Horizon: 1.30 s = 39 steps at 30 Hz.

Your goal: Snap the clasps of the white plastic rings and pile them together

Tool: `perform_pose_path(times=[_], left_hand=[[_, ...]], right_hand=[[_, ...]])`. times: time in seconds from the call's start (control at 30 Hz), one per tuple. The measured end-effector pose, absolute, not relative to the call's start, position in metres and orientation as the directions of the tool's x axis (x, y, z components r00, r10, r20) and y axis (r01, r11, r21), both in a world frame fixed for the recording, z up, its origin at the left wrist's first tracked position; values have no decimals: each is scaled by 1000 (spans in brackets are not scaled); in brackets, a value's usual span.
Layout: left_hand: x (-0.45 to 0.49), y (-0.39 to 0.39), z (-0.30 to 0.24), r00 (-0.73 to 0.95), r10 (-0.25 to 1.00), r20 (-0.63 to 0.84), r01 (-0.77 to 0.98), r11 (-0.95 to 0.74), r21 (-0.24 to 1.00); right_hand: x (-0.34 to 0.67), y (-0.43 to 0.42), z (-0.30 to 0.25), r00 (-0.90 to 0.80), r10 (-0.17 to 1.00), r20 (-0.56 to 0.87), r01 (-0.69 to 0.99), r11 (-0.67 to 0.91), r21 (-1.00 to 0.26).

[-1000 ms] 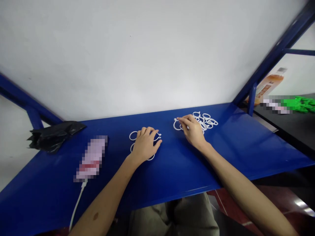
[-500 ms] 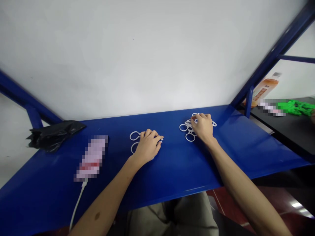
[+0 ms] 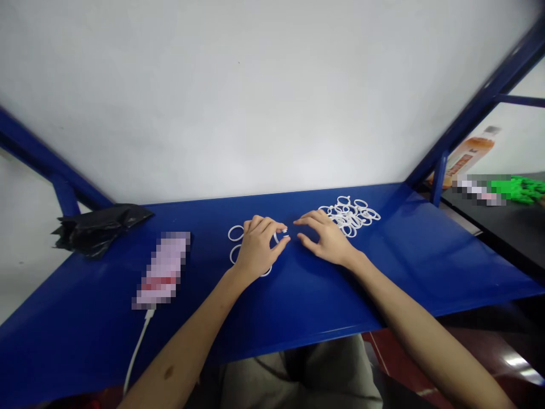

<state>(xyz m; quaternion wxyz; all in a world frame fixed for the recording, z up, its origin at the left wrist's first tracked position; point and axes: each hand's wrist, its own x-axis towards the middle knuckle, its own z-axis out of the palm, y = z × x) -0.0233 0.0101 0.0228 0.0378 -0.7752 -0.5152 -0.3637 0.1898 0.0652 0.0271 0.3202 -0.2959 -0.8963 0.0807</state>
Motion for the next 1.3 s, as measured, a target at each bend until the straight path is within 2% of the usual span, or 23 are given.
perform_pose_path(times=[0.13,0.33,0.43,0.57,0.77,1.13,1.3], left_hand=[[-23,9,23,192,762,618,817,-473,330],[-22,10,19,159,778,608,815,-451,364],[-23,11,20,142,782,607,783,-464,415],[-24,11,24,121,821,557,704,-467,536],[-23,11,25,73,892,447,642,-385,663],[-22,8,16,167,876,452,670,-437,600],[-23,7,17,201,867,455,701,-452,552]], right_hand=[[182,58,23,-670,576,469,406,812,-418],[173,54,12,-652,621,434,329,748,-577],[172,53,12,-628,641,442,322,731,-602],[173,54,16,-596,642,483,339,746,-573],[175,51,17,-680,569,463,298,791,-534],[175,47,18,-736,446,510,322,893,-316],[175,44,18,-770,413,486,313,909,-276]])
